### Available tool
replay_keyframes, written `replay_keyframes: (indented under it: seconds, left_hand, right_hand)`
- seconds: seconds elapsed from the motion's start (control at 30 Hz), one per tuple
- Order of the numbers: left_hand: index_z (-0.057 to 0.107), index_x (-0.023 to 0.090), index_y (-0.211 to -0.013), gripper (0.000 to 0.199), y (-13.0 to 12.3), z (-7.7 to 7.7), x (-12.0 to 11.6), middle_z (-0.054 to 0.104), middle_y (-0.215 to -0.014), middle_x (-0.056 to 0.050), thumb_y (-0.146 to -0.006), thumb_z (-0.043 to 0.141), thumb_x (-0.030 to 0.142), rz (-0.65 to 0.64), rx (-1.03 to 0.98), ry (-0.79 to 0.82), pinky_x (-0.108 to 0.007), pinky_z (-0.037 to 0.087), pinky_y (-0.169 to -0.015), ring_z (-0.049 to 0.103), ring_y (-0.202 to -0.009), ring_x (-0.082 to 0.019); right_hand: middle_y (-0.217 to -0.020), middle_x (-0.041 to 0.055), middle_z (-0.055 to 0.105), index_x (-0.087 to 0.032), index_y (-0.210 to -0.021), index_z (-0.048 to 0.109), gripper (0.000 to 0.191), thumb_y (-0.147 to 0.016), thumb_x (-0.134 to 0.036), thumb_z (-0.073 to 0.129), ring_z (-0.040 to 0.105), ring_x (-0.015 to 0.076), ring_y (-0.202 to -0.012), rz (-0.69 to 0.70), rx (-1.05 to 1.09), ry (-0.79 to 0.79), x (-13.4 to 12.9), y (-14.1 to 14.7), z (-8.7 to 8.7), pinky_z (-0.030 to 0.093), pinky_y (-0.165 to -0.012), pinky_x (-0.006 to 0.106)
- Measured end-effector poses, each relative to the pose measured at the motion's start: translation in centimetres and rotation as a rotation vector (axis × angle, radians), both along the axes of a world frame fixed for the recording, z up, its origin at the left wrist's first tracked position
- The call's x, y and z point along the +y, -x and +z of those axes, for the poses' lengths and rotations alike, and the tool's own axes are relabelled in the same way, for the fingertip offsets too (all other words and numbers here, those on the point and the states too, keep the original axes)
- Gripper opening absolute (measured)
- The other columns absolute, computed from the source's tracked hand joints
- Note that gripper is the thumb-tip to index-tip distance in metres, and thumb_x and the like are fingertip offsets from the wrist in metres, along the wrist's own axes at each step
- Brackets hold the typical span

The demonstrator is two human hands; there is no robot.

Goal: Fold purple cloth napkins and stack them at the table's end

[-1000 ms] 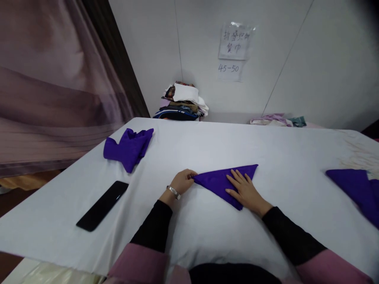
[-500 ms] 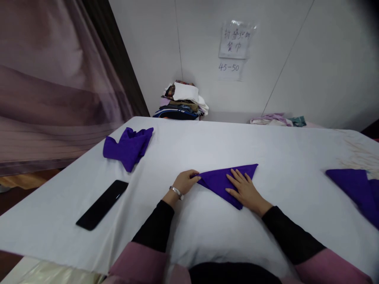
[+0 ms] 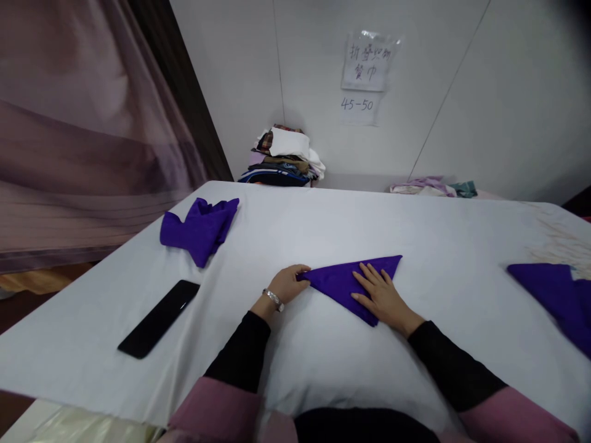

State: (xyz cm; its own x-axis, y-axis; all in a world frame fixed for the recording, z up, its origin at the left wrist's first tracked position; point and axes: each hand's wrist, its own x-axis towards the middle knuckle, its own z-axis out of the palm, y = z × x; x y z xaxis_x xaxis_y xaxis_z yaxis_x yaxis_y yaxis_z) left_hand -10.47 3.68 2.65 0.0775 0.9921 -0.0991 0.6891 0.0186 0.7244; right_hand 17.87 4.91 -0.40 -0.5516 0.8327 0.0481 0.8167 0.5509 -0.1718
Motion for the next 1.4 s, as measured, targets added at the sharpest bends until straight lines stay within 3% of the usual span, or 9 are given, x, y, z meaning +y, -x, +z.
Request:
replay_keyframes:
  seconds: [0.1, 0.2, 0.3, 0.53, 0.83, 1.1, 1.33, 1.4]
  left_hand:
    - [0.062, 0.024, -0.111, 0.046, -0.2, 0.4, -0.2, 0.066, -0.111, -0.001, -0.068, 0.064, 0.042, -0.018, -0.021, 0.001, -0.028, 0.045, -0.086, 0.060, -0.099, -0.019]
    - [0.065, 0.025, -0.104, 0.041, -0.8, 0.7, -0.4, 0.068, -0.104, -0.001, -0.076, 0.054, 0.052, 0.015, 0.000, -0.007, -0.029, 0.046, -0.083, 0.061, -0.095, -0.019]
    - [0.068, 0.025, -0.092, 0.033, -1.5, 0.4, -0.4, 0.070, -0.092, 0.000, -0.082, 0.046, 0.047, 0.085, 0.043, -0.026, -0.030, 0.046, -0.077, 0.061, -0.087, -0.019]
    - [0.068, 0.025, -0.092, 0.021, -1.6, -0.7, -0.1, 0.070, -0.089, 0.001, -0.076, 0.055, 0.030, 0.164, 0.081, -0.045, -0.027, 0.045, -0.072, 0.061, -0.083, -0.017]
    - [0.068, 0.023, -0.085, 0.019, -1.1, -0.1, 0.1, 0.070, -0.082, 0.003, -0.079, 0.051, 0.029, 0.148, 0.063, -0.022, -0.023, 0.046, -0.071, 0.062, -0.077, -0.014]
    - [0.068, 0.024, -0.080, 0.018, -0.9, -0.2, 0.1, 0.070, -0.084, 0.000, -0.079, 0.051, 0.029, 0.198, 0.233, 0.037, -0.028, 0.044, -0.070, 0.061, -0.081, -0.017]
    - [0.063, 0.021, -0.095, 0.022, -0.7, -0.2, 0.1, 0.066, -0.095, -0.004, -0.077, 0.054, 0.028, 0.200, 0.357, 0.032, -0.029, 0.042, -0.073, 0.058, -0.089, -0.019]
    - [0.062, 0.021, -0.092, 0.018, -0.6, -0.2, 0.2, 0.065, -0.094, -0.004, -0.078, 0.053, 0.029, 0.185, 0.374, 0.028, -0.029, 0.041, -0.073, 0.058, -0.088, -0.018]
  right_hand:
    - [-0.148, 0.0102, 0.024, -0.022, -0.140, 0.035, 0.066, -0.088, -0.063, 0.026, 0.017, 0.0282, -0.137, -0.001, -0.004, 0.005, 0.0, 0.0, 0.1, 0.015, -0.107, 0.052]
    - [-0.148, 0.0099, 0.024, -0.022, -0.140, 0.035, 0.066, -0.088, -0.063, 0.025, 0.017, 0.0281, -0.137, -0.002, -0.008, 0.007, 0.0, 0.0, 0.1, 0.015, -0.107, 0.052]
    - [-0.148, 0.0097, 0.024, -0.022, -0.140, 0.034, 0.066, -0.088, -0.063, 0.025, 0.017, 0.0279, -0.137, -0.005, -0.008, 0.005, 0.0, 0.0, 0.1, 0.015, -0.108, 0.051]
    - [-0.149, 0.0098, 0.023, -0.022, -0.140, 0.034, 0.066, -0.088, -0.063, 0.026, 0.017, 0.0277, -0.137, -0.008, 0.004, 0.013, 0.0, 0.0, 0.0, 0.015, -0.108, 0.051]
    - [-0.149, 0.0097, 0.022, -0.022, -0.140, 0.034, 0.066, -0.088, -0.062, 0.027, 0.015, 0.0272, -0.137, -0.009, 0.010, 0.028, 0.0, 0.1, 0.1, 0.013, -0.108, 0.050]
    - [-0.149, 0.0097, 0.022, -0.022, -0.140, 0.033, 0.066, -0.088, -0.062, 0.026, 0.015, 0.0274, -0.137, -0.010, 0.014, 0.041, -0.1, 0.1, 0.2, 0.012, -0.109, 0.050]
    - [-0.149, 0.0104, 0.021, -0.022, -0.141, 0.032, 0.067, -0.088, -0.063, 0.026, 0.013, 0.0278, -0.138, -0.004, 0.033, 0.057, 0.0, 0.2, 0.2, 0.010, -0.108, 0.052]
    - [-0.149, 0.0108, 0.021, -0.022, -0.140, 0.033, 0.068, -0.087, -0.064, 0.026, 0.013, 0.0278, -0.138, -0.010, 0.035, 0.068, 0.0, 0.2, 0.3, 0.010, -0.108, 0.051]
